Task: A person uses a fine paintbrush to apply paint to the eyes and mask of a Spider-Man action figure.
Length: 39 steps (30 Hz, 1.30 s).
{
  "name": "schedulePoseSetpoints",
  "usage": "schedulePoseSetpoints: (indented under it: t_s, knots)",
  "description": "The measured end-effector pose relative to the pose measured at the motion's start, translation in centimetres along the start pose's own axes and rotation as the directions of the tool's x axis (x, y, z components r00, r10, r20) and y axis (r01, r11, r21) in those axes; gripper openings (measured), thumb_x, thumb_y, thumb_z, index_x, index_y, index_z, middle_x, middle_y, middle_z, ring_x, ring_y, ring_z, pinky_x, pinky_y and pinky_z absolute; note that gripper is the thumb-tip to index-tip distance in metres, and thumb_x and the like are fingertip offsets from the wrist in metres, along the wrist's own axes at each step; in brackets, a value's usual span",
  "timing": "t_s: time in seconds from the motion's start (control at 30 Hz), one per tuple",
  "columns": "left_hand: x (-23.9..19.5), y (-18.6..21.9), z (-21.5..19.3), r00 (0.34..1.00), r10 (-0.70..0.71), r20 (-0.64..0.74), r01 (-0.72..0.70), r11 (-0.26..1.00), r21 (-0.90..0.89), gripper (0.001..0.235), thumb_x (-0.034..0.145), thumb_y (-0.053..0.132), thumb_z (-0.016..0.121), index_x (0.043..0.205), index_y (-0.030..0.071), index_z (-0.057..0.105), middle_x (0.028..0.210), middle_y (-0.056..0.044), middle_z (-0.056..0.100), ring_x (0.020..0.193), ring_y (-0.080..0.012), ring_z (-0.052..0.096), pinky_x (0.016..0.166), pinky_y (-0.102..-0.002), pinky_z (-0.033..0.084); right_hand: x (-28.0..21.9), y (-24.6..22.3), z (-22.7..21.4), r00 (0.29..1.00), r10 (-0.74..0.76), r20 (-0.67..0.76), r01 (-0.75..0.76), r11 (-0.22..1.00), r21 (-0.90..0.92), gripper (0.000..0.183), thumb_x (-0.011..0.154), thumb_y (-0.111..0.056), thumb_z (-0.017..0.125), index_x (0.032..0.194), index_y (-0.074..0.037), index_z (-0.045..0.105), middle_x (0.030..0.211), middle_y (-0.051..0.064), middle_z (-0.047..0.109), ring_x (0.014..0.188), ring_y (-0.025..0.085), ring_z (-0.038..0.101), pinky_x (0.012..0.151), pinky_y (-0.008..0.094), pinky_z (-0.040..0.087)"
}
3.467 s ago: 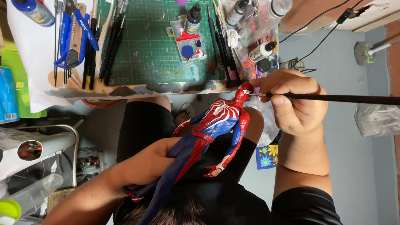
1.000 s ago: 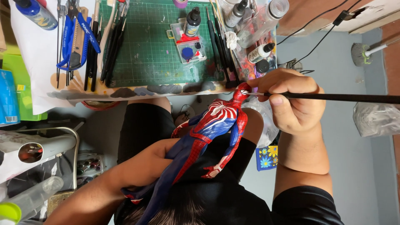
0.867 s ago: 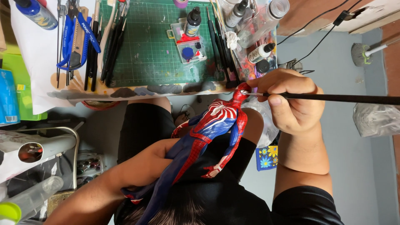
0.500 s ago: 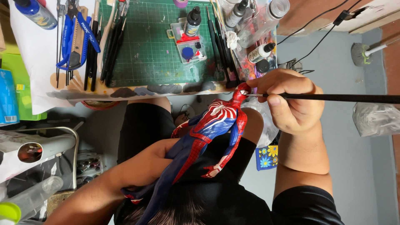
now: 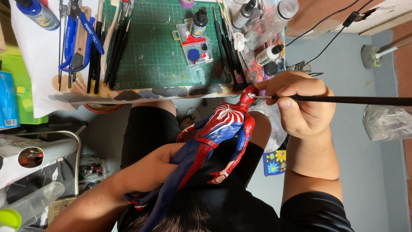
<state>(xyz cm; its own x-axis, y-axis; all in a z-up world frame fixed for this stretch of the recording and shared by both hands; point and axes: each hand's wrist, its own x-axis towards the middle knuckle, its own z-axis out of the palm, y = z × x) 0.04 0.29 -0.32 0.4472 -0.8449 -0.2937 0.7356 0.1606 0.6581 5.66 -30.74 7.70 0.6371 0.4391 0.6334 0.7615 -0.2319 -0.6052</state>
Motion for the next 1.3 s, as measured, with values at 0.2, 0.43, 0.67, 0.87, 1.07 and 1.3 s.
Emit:
schedulePoseSetpoints:
  t_s: [0.2, 0.43, 0.67, 0.87, 1.07, 1.3]
  knots:
    - [-0.3, 0.9, 0.7, 0.999, -0.032, -0.026, 0.031, 0.999, -0.035, 0.029, 0.086, 0.014, 0.075, 0.109, -0.004, 0.07, 0.085, 0.0, 0.069, 0.07, -0.0059, 0.061, 0.057, -0.02, 0.049, -0.4, 0.2, 0.3, 0.995, 0.074, -0.066, -0.066, 0.991, 0.116, 0.007, 0.109, -0.011, 0.044, 0.109, -0.005, 0.041, 0.076, 0.019, 0.051, 0.073, 0.028, 0.057, 0.088, 0.053, 0.069]
    - [-0.4, -0.8, -0.6, 0.992, 0.023, -0.126, -0.026, 0.999, -0.021, 0.026, 0.079, 0.006, 0.076, 0.102, -0.003, 0.069, 0.081, -0.004, 0.069, 0.067, -0.0088, 0.061, 0.056, -0.022, 0.048, -0.1, 0.6, 0.6, 0.893, 0.135, -0.429, -0.023, 0.966, 0.256, 0.027, 0.113, -0.038, 0.053, 0.111, -0.015, 0.04, 0.07, 0.012, 0.04, 0.066, 0.025, 0.046, 0.079, 0.053, 0.065]
    - [-0.5, -1.1, -1.6, 0.961, 0.063, -0.271, -0.037, 0.994, 0.101, 0.015, 0.082, 0.002, 0.073, 0.097, 0.002, 0.07, 0.08, -0.004, 0.068, 0.067, -0.0102, 0.061, 0.058, -0.023, 0.046, -1.0, 1.7, 1.3, 0.728, 0.331, -0.601, 0.077, 0.83, 0.552, 0.022, 0.112, -0.036, 0.055, 0.111, -0.015, 0.051, 0.073, 0.005, 0.041, 0.071, 0.02, 0.047, 0.083, 0.047, 0.064]
    - [0.3, -2.0, -2.7, 0.966, 0.15, -0.209, -0.1, 0.967, 0.236, 0.03, 0.083, 0.008, 0.076, 0.113, 0.003, 0.073, 0.086, 0.001, 0.068, 0.07, -0.0054, 0.057, 0.059, -0.02, 0.045, -2.2, 2.2, 1.8, 0.733, 0.395, -0.553, 0.227, 0.624, 0.748, 0.02, 0.113, -0.03, 0.052, 0.115, -0.011, 0.057, 0.078, 0.006, 0.042, 0.075, 0.02, 0.045, 0.091, 0.051, 0.062]
    - [0.9, -2.3, -3.4, 0.951, 0.224, -0.211, -0.16, 0.946, 0.28, 0.034, 0.082, 0.005, 0.077, 0.116, 0.001, 0.072, 0.098, -0.004, 0.074, 0.086, -0.0122, 0.066, 0.075, -0.027, 0.056, -3.3, 2.4, 1.8, 0.705, 0.46, -0.54, 0.225, 0.576, 0.786, 0.017, 0.113, -0.028, 0.055, 0.122, -0.014, 0.059, 0.082, 0.008, 0.046, 0.079, 0.023, 0.045, 0.084, 0.047, 0.06]
    - [1.7, -1.9, -5.2, 0.879, 0.443, -0.175, -0.325, 0.827, 0.459, 0.027, 0.085, 0.011, 0.076, 0.11, 0.004, 0.071, 0.089, 0.002, 0.068, 0.076, -0.0061, 0.059, 0.064, -0.022, 0.049, -3.4, 0.1, 2.1, 0.746, 0.4, -0.533, 0.22, 0.607, 0.764, 0.01, 0.114, -0.019, 0.05, 0.119, -0.014, 0.058, 0.087, 0.013, 0.052, 0.05, 0.011, 0.032, 0.029, 0.018, 0.026]
